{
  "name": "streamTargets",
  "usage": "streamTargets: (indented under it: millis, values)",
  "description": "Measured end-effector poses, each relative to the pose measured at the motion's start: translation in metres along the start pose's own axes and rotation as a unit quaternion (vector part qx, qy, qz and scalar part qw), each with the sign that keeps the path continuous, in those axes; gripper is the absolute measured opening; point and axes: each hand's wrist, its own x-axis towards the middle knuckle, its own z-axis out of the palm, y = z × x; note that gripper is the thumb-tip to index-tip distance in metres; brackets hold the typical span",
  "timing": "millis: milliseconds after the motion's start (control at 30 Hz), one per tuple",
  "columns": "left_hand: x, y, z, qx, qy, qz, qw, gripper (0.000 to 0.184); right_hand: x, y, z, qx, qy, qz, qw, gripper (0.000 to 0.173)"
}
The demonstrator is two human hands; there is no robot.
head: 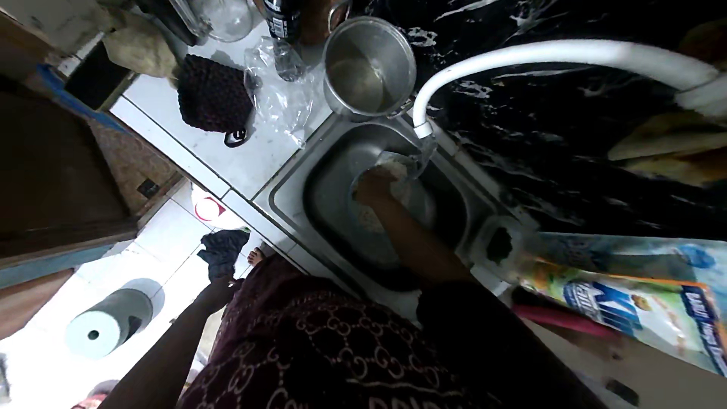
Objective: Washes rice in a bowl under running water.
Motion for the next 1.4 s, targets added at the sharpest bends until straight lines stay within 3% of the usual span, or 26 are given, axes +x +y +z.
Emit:
streamTargets:
  millis: [133, 267, 333, 433, 600, 700, 800, 867, 933, 1067, 1133, 1200, 1300, 1400]
  values:
    - [0.005, 0.009, 0.003, 0.015, -0.022, 0.016, 1.0, 0.047, 0.016, 0.01, 0.005, 0.015, 0.014, 0.008, 1.0, 0.059]
    - [0.01, 0.018, 0.0, -0.01, -0.029, 0.036, 0.999, 0.045, -0.011, 0.028, 0.012, 0.053, -0.05, -0.052, 0.996, 0.048]
    - [0.013, 0.014, -0.001, -0.023, -0.025, 0.033, 0.999, 0.044, -0.029, 0.037, 0.027, 0.044, -0.088, -0.061, 0.993, 0.071]
    - [0.014, 0.007, 0.001, 0.007, -0.023, 0.002, 1.0, 0.049, -0.023, 0.051, 0.049, 0.048, -0.037, -0.026, 0.998, 0.094]
    - [0.006, 0.012, 0.001, 0.045, -0.041, -0.006, 0.998, 0.05, 0.015, 0.055, 0.044, 0.1, 0.052, 0.031, 0.993, 0.061]
    - [0.008, 0.013, 0.002, 0.016, -0.023, 0.015, 0.999, 0.048, 0.023, 0.063, 0.008, 0.145, -0.066, 0.006, 0.987, 0.06]
    - [0.018, 0.005, 0.005, -0.026, -0.012, 0.026, 0.999, 0.048, 0.007, 0.06, 0.005, 0.03, -0.163, -0.078, 0.983, 0.075]
    - [0.017, 0.0, 0.01, -0.033, -0.016, 0.029, 0.999, 0.048, -0.008, 0.062, 0.03, -0.042, -0.132, -0.104, 0.985, 0.089]
    - [0.012, -0.003, 0.012, -0.018, -0.028, 0.034, 0.999, 0.048, -0.014, 0.066, 0.046, -0.052, -0.09, -0.085, 0.991, 0.093]
    - [0.008, 0.001, 0.017, -0.007, -0.044, 0.025, 0.999, 0.05, 0.005, 0.061, 0.049, -0.015, 0.013, 0.007, 1.0, 0.058]
    - [0.012, 0.003, 0.019, 0.0, -0.035, 0.04, 0.999, 0.05, 0.012, 0.058, 0.03, 0.094, 0.004, 0.026, 0.995, 0.055]
    - [0.005, 0.021, 0.012, -0.005, -0.035, 0.082, 0.996, 0.05, 0.013, 0.065, 0.008, 0.184, -0.002, 0.026, 0.983, 0.059]
    - [-0.025, 0.063, -0.003, -0.023, -0.107, 0.184, 0.977, 0.049, 0.008, 0.066, -0.014, 0.159, 0.042, 0.04, 0.986, 0.068]
    - [-0.073, 0.097, -0.014, -0.028, -0.198, 0.256, 0.946, 0.06, 0.007, 0.046, -0.001, 0.137, 0.06, -0.068, 0.986, 0.074]
